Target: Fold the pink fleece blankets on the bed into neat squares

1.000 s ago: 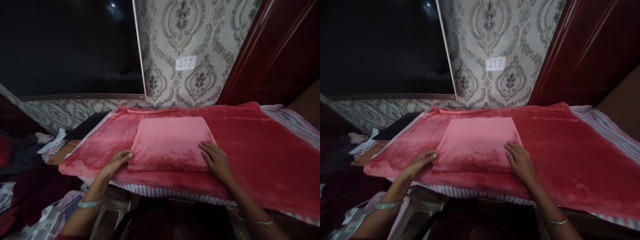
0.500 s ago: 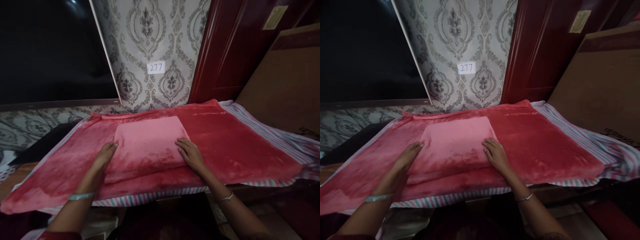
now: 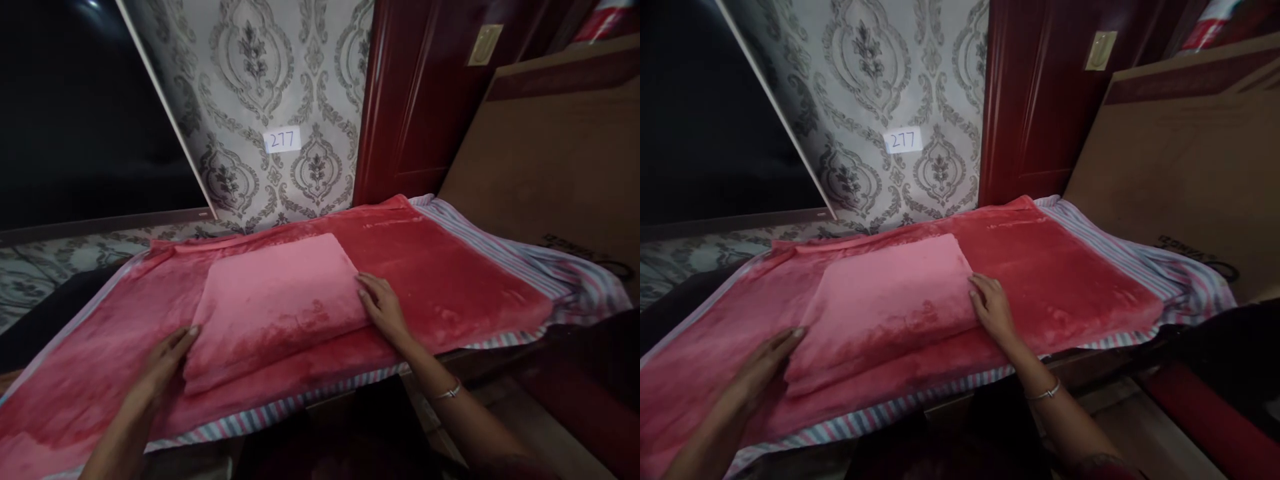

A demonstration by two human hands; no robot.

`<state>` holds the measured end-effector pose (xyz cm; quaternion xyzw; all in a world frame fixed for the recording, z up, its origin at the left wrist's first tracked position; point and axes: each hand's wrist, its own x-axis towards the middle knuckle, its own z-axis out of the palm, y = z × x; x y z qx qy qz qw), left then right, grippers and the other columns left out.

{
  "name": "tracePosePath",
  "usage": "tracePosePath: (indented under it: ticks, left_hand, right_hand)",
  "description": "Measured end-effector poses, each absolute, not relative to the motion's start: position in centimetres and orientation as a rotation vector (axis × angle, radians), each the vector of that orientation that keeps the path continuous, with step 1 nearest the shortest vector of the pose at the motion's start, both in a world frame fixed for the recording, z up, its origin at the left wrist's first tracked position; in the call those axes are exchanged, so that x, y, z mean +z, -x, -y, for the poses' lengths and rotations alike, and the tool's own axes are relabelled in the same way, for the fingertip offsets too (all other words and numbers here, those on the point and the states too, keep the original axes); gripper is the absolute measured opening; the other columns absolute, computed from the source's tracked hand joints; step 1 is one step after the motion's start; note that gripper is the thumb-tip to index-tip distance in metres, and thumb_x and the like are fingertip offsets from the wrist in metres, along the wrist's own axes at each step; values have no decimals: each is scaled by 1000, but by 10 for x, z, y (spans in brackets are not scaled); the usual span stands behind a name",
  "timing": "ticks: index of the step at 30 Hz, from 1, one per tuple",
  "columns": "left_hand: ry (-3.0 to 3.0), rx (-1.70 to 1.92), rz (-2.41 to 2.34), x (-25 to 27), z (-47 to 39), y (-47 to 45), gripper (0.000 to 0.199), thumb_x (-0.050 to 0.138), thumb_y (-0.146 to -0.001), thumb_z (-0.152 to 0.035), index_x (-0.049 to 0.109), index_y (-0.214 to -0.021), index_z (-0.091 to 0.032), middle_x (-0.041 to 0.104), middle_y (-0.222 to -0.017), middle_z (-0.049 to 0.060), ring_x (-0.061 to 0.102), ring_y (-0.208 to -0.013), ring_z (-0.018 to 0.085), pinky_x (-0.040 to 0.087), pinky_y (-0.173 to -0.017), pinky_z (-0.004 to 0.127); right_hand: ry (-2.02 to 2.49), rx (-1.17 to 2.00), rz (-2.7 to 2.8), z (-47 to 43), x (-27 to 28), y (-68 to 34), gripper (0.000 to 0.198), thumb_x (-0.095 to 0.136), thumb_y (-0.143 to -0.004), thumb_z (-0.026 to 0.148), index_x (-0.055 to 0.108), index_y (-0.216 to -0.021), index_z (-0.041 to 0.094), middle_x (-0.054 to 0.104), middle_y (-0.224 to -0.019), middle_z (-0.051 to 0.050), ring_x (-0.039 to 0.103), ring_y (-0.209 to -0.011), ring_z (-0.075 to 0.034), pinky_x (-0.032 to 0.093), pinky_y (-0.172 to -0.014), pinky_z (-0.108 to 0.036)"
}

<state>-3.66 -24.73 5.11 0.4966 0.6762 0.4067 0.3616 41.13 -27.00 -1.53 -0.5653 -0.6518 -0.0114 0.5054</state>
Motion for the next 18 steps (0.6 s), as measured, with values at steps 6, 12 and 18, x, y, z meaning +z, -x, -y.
tracePosePath:
  ticks: [6, 12, 18]
  left_hand:
    - [-1254, 913, -1745, 36, 259, 57, 68, 83, -44, -73, 76, -90, -24, 78, -102, 8, 66, -113, 38, 58, -95, 47]
    - [-1361, 889, -1635, 28, 271, 67, 64, 85, -46, -71, 79, -93, -28, 77, -111, 6, 56, -132, 38, 43, -115, 53]
    - [-1296, 879, -1616, 41, 276, 62, 67, 86, -39, -74, 80, -86, -27, 77, -115, 8, 51, -138, 39, 30, -123, 50]
  right_hand:
    - [1483, 110, 1480, 292, -21, -427, 42, 46, -99, 49, 72, -117, 22, 75, -110, -10, 69, -96, -25, 57, -85, -39]
    - [1503, 102, 1474, 303, -20, -422, 40, 55, -92, 49, 70, -116, 22, 73, -106, -9, 67, -85, -23, 56, -79, -37]
    - [1482, 136, 1387, 307, -23, -417, 35, 59, -88, 48, 69, -108, 21, 71, -100, -9, 63, -75, -21, 54, -74, -35]
